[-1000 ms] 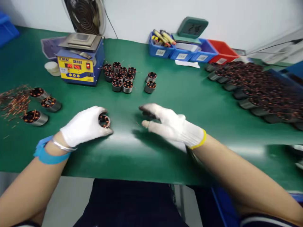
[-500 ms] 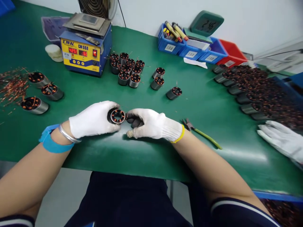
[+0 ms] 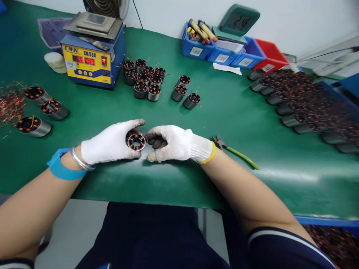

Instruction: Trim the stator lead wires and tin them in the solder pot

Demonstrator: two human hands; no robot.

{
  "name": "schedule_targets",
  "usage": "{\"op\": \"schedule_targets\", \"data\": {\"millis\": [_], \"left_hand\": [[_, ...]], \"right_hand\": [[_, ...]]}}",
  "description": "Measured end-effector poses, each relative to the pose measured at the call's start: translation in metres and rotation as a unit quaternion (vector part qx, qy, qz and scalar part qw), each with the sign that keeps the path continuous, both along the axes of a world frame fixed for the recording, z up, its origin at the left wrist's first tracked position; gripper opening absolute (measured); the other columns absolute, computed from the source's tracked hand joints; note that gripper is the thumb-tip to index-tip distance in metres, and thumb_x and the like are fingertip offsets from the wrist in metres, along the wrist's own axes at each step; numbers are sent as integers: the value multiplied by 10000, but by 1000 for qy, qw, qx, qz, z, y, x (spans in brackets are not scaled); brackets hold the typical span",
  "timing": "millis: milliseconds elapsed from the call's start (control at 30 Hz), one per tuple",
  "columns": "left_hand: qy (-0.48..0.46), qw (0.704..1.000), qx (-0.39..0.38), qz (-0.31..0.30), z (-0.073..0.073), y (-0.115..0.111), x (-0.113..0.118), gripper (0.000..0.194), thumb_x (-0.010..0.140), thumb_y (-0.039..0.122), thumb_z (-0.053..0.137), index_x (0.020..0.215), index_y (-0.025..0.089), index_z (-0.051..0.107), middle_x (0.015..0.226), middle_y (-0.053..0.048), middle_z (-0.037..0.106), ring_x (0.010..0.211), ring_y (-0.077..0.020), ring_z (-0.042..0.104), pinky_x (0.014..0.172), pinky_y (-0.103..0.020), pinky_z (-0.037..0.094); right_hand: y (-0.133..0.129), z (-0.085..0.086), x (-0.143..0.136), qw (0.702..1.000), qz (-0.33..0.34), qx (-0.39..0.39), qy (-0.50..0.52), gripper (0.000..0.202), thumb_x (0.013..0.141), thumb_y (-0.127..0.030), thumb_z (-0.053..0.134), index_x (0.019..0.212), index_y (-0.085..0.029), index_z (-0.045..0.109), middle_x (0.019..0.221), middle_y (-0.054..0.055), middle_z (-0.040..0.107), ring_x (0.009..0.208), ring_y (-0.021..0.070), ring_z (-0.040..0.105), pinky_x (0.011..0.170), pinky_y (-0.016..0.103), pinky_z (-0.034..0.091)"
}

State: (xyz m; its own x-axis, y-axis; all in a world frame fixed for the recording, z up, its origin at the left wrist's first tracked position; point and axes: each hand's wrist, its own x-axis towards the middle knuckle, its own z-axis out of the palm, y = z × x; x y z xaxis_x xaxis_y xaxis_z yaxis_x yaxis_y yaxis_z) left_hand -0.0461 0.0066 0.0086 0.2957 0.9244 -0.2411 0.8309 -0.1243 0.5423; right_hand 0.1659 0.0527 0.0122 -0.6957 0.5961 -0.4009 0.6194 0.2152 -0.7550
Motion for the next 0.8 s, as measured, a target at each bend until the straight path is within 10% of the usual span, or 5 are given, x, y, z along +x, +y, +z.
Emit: {"op": "schedule_targets", "data": {"millis": [300,567,800], "left_hand": [[93,988,64,105,-3,-1,17,450,653,589,677,897,213,644,949,-84,697,889,-298,671,780,-385,546],[34,992,34,113,-2,-1,11,703,595,613,732,1145,197,597,1066,-92,700,923,-302,674,781,-381,548],[39,993,22,109,2,0,12,560,653,550,694,1089,215,587,983,-71,717,858,-285,683,690,-352,517]], "right_hand": [[-1,1,0,985,13,140,-95,367,961,-444,479,765,-187,652,661,-22,592,565,97,449,557,258,244],[17,2,-11,981,-89,139,-99,460,902,-658,483,944,-249,690,875,4,688,755,179,576,685,285,374],[8,-5,-43,979,-140,131,-74,260,867,-439,554,826,-203,658,749,-2,644,691,166,551,711,319,410]]}}
